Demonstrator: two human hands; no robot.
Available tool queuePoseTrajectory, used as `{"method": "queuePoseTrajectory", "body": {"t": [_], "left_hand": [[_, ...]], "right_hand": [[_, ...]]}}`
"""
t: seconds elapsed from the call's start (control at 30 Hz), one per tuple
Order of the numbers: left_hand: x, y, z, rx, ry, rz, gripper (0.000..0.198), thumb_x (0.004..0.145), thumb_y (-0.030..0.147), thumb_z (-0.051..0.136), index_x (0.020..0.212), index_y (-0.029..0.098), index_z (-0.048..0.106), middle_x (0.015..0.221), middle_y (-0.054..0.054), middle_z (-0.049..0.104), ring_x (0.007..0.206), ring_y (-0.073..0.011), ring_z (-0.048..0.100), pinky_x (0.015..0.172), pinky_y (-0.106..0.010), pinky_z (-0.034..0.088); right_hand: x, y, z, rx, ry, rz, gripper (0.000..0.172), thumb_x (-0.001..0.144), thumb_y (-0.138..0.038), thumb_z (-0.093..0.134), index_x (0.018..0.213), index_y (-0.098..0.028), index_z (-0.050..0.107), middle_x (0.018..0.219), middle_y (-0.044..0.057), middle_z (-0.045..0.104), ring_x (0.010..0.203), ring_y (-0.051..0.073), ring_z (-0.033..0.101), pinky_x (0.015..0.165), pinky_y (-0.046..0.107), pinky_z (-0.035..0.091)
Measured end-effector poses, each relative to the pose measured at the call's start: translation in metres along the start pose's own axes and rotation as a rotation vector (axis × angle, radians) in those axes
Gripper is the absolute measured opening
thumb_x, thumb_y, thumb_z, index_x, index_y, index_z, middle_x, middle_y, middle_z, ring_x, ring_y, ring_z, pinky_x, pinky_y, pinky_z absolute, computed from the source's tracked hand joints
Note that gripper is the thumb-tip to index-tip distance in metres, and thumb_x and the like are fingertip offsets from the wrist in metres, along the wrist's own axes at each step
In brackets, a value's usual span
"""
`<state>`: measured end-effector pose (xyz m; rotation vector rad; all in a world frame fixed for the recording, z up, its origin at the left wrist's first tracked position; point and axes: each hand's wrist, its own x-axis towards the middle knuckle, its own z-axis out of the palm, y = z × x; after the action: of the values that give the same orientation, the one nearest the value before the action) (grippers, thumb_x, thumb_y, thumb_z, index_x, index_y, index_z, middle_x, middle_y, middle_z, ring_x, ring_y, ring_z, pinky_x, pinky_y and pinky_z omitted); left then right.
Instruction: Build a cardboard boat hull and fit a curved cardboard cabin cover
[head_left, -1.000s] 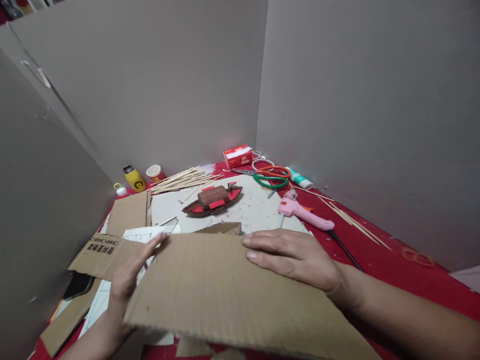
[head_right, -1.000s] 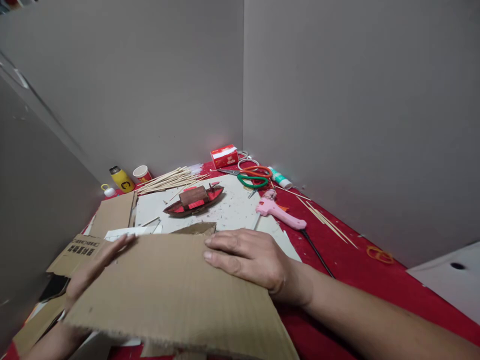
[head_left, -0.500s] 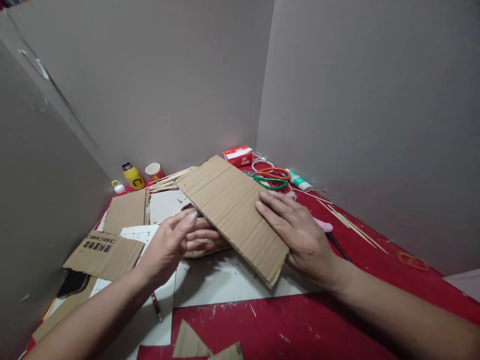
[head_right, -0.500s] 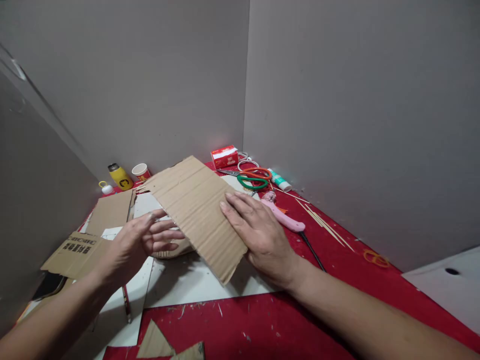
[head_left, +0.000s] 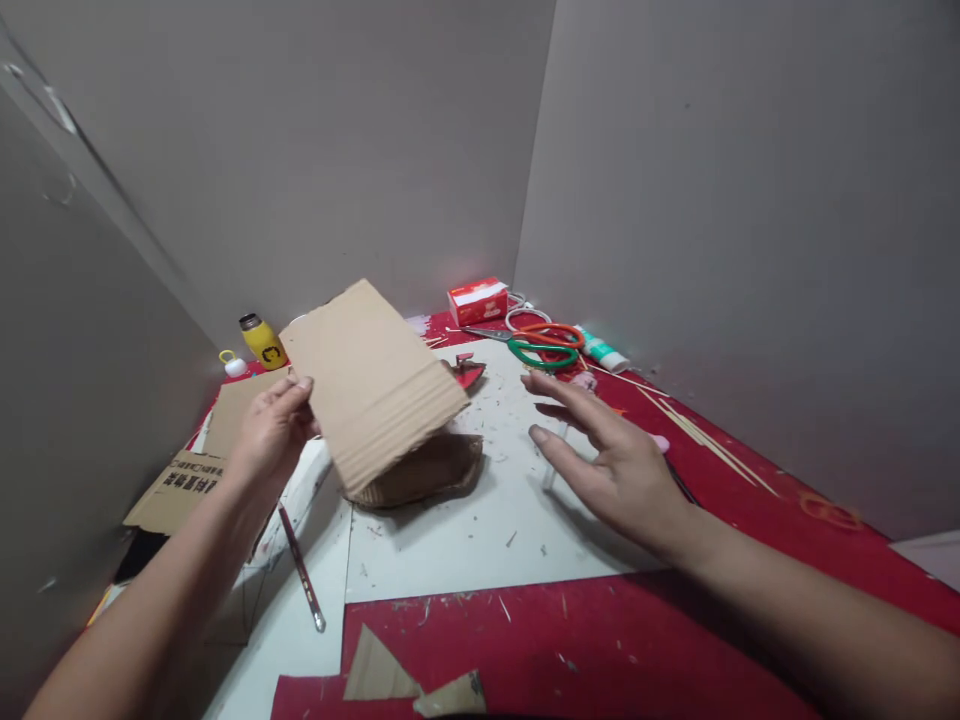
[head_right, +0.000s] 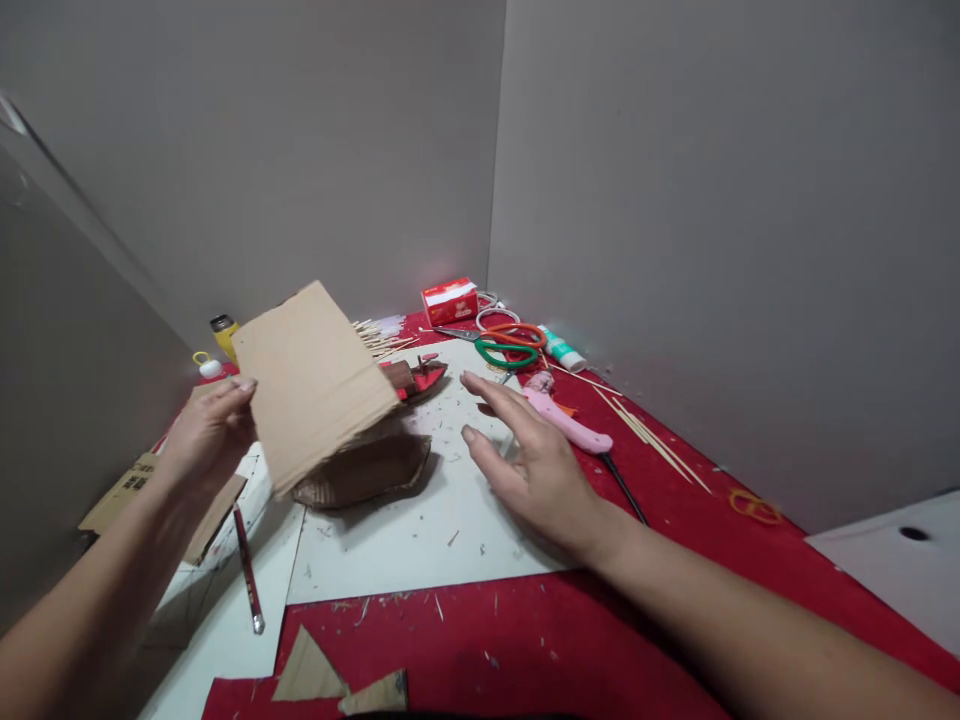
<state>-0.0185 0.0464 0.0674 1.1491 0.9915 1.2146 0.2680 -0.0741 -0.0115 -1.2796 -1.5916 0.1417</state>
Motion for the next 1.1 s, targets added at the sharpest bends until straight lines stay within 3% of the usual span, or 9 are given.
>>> {"method": "queuePoseTrajectory", "body": {"t": [0.13, 0.23, 0.33, 0.47, 0.57, 0.8, 0.93, 1.0, 1.1], "left_hand": [[0.005, -0.002, -0.02, -0.019, 0.098, 0.037, 0.011, 0.07, 0.018, 0.067, 0.068, 0.016, 0.057, 0.061, 0.005, 0.056, 0.053, -0.0057, 0.051, 0.053, -0.016, 0.044], [-0.01, -0.011, -0.017, -0.01, 0.093, 0.002, 0.011, 0.073, 0.02, 0.066, 0.069, 0.017, 0.057, 0.063, 0.003, 0.059, 0.056, -0.0092, 0.055, 0.055, -0.019, 0.045], [-0.035, -0.023, 0.0, -0.005, 0.018, -0.033, 0.014, 0.074, 0.025, 0.07, 0.079, 0.018, 0.059, 0.066, 0.004, 0.062, 0.054, -0.0096, 0.055, 0.052, -0.02, 0.045], [-0.063, -0.035, 0.028, 0.074, -0.215, -0.125, 0.025, 0.08, 0.039, 0.069, 0.091, 0.021, 0.057, 0.058, 0.007, 0.059, 0.046, -0.0089, 0.053, 0.045, -0.018, 0.043], [-0.072, -0.039, 0.042, 0.075, -0.316, -0.182, 0.03, 0.078, 0.043, 0.071, 0.09, 0.019, 0.058, 0.054, 0.006, 0.058, 0.043, -0.0089, 0.053, 0.043, -0.018, 0.044], [-0.069, -0.038, 0.049, -0.085, -0.43, -0.28, 0.028, 0.076, 0.039, 0.074, 0.073, 0.014, 0.061, 0.06, 0.001, 0.061, 0.049, -0.0078, 0.057, 0.048, -0.017, 0.05], [-0.066, -0.024, 0.041, -0.082, -0.493, -0.287, 0.025, 0.08, 0.039, 0.071, 0.08, 0.015, 0.065, 0.064, -0.001, 0.065, 0.053, -0.0116, 0.063, 0.05, -0.021, 0.053], [-0.06, -0.014, 0.029, -0.027, -0.447, -0.198, 0.028, 0.083, 0.043, 0.066, 0.089, 0.015, 0.069, 0.074, -0.005, 0.072, 0.059, -0.0147, 0.068, 0.054, -0.023, 0.054], [-0.047, -0.006, 0.005, 0.086, -0.246, 0.028, 0.026, 0.085, 0.039, 0.065, 0.086, 0.013, 0.071, 0.082, -0.007, 0.075, 0.063, -0.0126, 0.068, 0.06, -0.022, 0.054]], "right_hand": [[0.0, -0.005, 0.001, 0.117, 0.009, 0.119, 0.035, 0.092, -0.032, 0.055, 0.123, -0.018, 0.061, 0.122, 0.011, 0.067, 0.109, 0.023, 0.064, 0.097, 0.044, 0.052], [-0.001, -0.012, 0.002, 0.227, -0.036, 0.229, 0.027, 0.091, -0.039, 0.056, 0.1, -0.019, 0.071, 0.096, 0.008, 0.075, 0.089, 0.021, 0.07, 0.083, 0.039, 0.058], [-0.003, -0.017, 0.003, 0.422, -0.162, 0.375, 0.033, 0.087, -0.048, 0.059, 0.089, -0.018, 0.073, 0.081, 0.007, 0.076, 0.073, 0.019, 0.071, 0.069, 0.032, 0.059], [-0.006, -0.02, 0.002, 0.774, -0.404, 0.589, 0.045, 0.078, -0.057, 0.066, 0.099, -0.017, 0.072, 0.087, 0.008, 0.076, 0.074, 0.021, 0.072, 0.069, 0.033, 0.059], [-0.005, -0.023, -0.001, 0.946, -0.493, 0.764, 0.041, 0.075, -0.049, 0.072, 0.099, -0.016, 0.071, 0.091, 0.009, 0.076, 0.075, 0.023, 0.073, 0.068, 0.033, 0.059], [-0.001, -0.029, -0.008, 1.023, -0.421, 0.913, 0.029, 0.072, -0.043, 0.074, 0.086, -0.018, 0.072, 0.083, 0.009, 0.077, 0.07, 0.023, 0.074, 0.065, 0.031, 0.059], [0.002, -0.025, -0.015, 0.947, -0.29, 0.927, 0.026, 0.068, -0.041, 0.077, 0.082, -0.021, 0.073, 0.078, 0.007, 0.077, 0.068, 0.025, 0.074, 0.057, 0.031, 0.058], [0.008, -0.021, -0.021, 0.892, -0.133, 0.907, 0.027, 0.067, -0.043, 0.076, 0.084, -0.022, 0.073, 0.083, 0.01, 0.077, 0.071, 0.029, 0.074, 0.059, 0.037, 0.06], [0.019, -0.016, -0.028, 0.81, 0.123, 0.836, 0.024, 0.075, -0.041, 0.068, 0.091, -0.024, 0.071, 0.097, 0.012, 0.076, 0.085, 0.032, 0.073, 0.07, 0.045, 0.059]]}}
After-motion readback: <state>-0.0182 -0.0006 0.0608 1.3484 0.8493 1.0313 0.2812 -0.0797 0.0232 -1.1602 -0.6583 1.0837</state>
